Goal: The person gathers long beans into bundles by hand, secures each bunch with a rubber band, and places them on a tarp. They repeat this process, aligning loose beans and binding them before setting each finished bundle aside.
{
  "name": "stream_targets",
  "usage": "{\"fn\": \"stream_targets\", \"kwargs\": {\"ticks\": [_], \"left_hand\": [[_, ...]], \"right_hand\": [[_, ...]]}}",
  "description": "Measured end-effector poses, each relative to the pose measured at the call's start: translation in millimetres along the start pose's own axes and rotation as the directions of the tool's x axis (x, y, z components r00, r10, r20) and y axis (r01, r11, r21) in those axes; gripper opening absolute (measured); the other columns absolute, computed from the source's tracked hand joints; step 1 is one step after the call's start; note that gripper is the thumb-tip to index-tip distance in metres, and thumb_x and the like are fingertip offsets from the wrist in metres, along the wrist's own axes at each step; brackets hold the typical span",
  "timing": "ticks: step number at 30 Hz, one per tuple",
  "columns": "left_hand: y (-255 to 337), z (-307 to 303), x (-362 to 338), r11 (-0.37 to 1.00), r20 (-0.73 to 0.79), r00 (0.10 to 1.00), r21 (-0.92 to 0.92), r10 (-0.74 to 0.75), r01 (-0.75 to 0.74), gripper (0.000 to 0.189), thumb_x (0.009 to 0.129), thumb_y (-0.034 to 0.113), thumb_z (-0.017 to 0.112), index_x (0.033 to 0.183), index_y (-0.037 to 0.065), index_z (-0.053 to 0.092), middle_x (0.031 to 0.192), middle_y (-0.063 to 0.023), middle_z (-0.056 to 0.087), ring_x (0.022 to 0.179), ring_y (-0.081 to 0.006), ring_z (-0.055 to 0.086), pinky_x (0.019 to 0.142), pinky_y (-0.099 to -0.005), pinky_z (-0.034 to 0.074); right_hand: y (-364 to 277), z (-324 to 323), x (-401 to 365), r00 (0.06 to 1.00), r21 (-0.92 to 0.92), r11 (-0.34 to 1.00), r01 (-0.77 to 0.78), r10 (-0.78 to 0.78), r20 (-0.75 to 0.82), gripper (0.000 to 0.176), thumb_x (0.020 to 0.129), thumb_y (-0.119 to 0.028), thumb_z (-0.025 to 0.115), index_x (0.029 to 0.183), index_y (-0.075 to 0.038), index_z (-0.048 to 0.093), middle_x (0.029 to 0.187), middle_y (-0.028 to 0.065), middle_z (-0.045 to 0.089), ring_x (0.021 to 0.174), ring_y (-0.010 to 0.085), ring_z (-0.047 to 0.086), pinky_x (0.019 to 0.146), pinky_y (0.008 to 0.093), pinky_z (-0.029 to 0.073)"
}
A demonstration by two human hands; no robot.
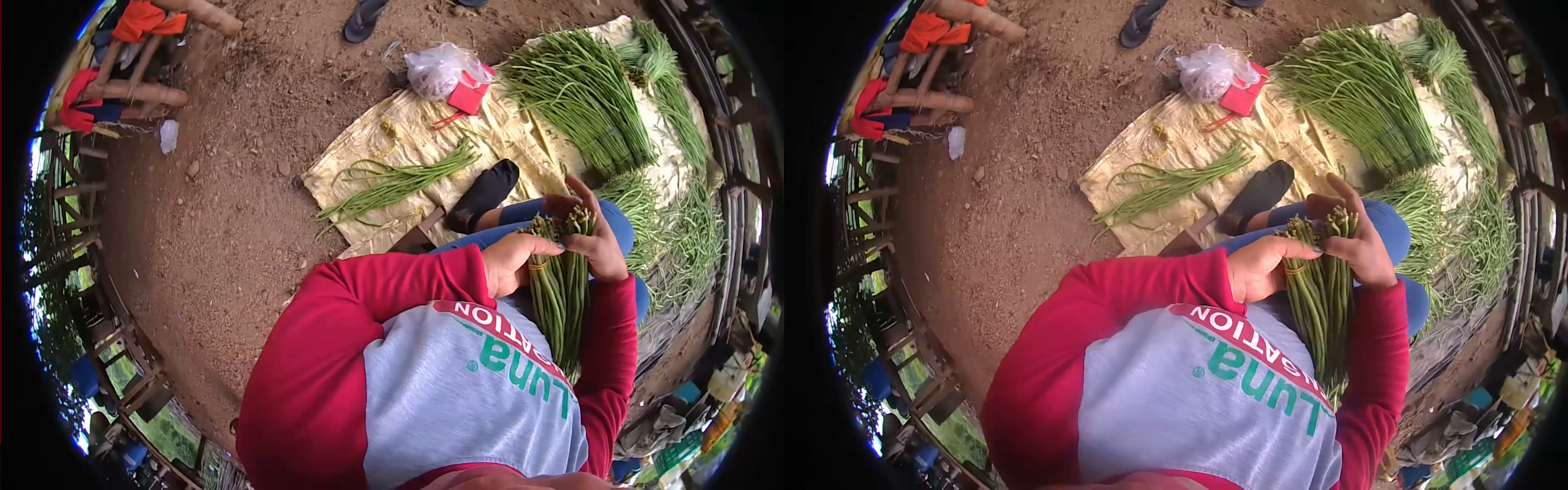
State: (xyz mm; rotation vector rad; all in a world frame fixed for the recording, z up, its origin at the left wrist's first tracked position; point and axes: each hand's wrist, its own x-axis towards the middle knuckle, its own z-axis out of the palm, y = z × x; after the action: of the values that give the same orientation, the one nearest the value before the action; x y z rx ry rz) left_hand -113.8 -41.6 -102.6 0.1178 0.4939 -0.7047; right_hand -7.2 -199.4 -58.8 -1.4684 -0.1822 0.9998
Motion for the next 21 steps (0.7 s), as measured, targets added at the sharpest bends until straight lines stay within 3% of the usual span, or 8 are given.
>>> {"fn": "stream_targets", "kwargs": {"ticks": [4, 5, 7, 9, 11, 13, 17, 21], "left_hand": [[40, -5, -19, 0.988, 0.067, 0.995, 0.126, 0.079, -0.087, 0.045, 0.093, 0.021, 0.069, 0.135, 0.01, 0.055, 0.124, -0.0053, 0.062, 0.111, -0.0148, 0.061, 0.093, -0.0363, 0.049], [49, -13, -25, 0.929, 0.007, 0.986, 0.335, 0.168, -0.16, 0.048, 0.093, 0.023, 0.07, 0.136, 0.008, 0.054, 0.123, -0.0054, 0.063, 0.111, -0.014, 0.061, 0.092, -0.0348, 0.049], [62, -56, -19, 0.725, 0.047, 0.913, 0.592, 0.405, -0.352, 0.05, 0.095, 0.028, 0.071, 0.136, 0.005, 0.054, 0.121, -0.0077, 0.065, 0.109, -0.0144, 0.062, 0.09, -0.0312, 0.051], [74, -119, -3, 0.262, 0.065, 0.639, 0.877, 0.766, -0.403, 0.036, 0.095, 0.025, 0.07, 0.121, 0.002, 0.064, 0.112, -0.012, 0.07, 0.107, -0.0201, 0.067, 0.085, -0.0337, 0.055], [89, -175, 11, -0.109, 0.06, 0.44, 0.99, 0.896, 0.086, 0.037, 0.083, 0.019, 0.074, 0.116, 0.003, 0.066, 0.112, -0.0181, 0.069, 0.106, -0.0378, 0.065, 0.093, -0.0415, 0.052], [99, -227, 40, -0.27, 0.059, 0.511, 0.898, 0.858, 0.349, 0.036, 0.082, 0.014, 0.066, 0.117, 0.006, 0.064, 0.119, -0.0158, 0.064, 0.114, -0.0362, 0.059, 0.101, -0.0454, 0.045], [130, -260, 94, -0.492, 0.298, 0.398, 0.629, 0.868, 0.601, 0.031, 0.084, 0.016, 0.064, 0.114, 0.008, 0.064, 0.12, -0.0132, 0.064, 0.116, -0.032, 0.058, 0.101, -0.0479, 0.044], [148, -270, 124, -0.421, 0.054, 0.468, 0.536, 0.882, 0.731, 0.017, 0.09, 0.017, 0.057, 0.103, 0.012, 0.066, 0.108, -0.009, 0.069, 0.109, -0.0257, 0.063, 0.092, -0.0437, 0.049]], "right_hand": [[-20, 16, -15, 0.951, -0.461, 0.887, 0.006, -0.148, -0.271, 0.096, 0.076, 0.003, 0.074, 0.158, -0.008, 0.023, 0.123, 0.0147, 0.061, 0.105, 0.0199, 0.062, 0.094, 0.0335, 0.05], [-19, 19, -21, 0.959, -0.467, 0.884, 0.003, -0.136, -0.251, 0.096, 0.076, 0.003, 0.074, 0.158, -0.008, 0.023, 0.123, 0.0147, 0.061, 0.105, 0.0199, 0.062, 0.094, 0.0335, 0.05], [-16, 22, -32, 0.916, -0.584, 0.801, -0.132, -0.128, -0.381, 0.076, 0.082, 0.002, 0.073, 0.149, -0.004, 0.039, 0.11, 0.009, 0.066, 0.096, 0.0155, 0.062, 0.088, 0.0296, 0.049], [3, 26, -34, 0.912, -0.552, 0.827, -0.109, -0.137, -0.386, 0.065, 0.085, 0.001, 0.072, 0.143, -0.003, 0.045, 0.107, 0.0077, 0.067, 0.095, 0.0143, 0.062, 0.086, 0.0285, 0.048], [6, 42, -32, 0.899, -0.511, 0.857, -0.061, -0.175, -0.401, 0.045, 0.09, 0.0, 0.068, 0.133, 0.001, 0.054, 0.108, 0.0079, 0.068, 0.097, 0.0143, 0.061, 0.089, 0.0285, 0.048], [8, 46, -29, 0.91, -0.523, 0.851, -0.046, -0.18, -0.373, 0.042, 0.092, 0.0, 0.066, 0.132, 0.001, 0.054, 0.112, 0.0071, 0.066, 0.099, 0.0134, 0.06, 0.091, 0.0276, 0.046], [7, 51, -31, 0.907, -0.486, 0.873, -0.043, -0.17, -0.386, 0.042, 0.093, -0.001, 0.064, 0.134, 0.002, 0.052, 0.116, 0.0066, 0.064, 0.105, 0.0133, 0.058, 0.095, 0.0276, 0.045], [4, 52, -33, 0.906, -0.506, 0.861, -0.047, -0.176, -0.384, 0.047, 0.092, -0.003, 0.068, 0.135, 0.003, 0.051, 0.117, 0.0071, 0.065, 0.105, 0.0134, 0.058, 0.095, 0.0283, 0.045]]}}
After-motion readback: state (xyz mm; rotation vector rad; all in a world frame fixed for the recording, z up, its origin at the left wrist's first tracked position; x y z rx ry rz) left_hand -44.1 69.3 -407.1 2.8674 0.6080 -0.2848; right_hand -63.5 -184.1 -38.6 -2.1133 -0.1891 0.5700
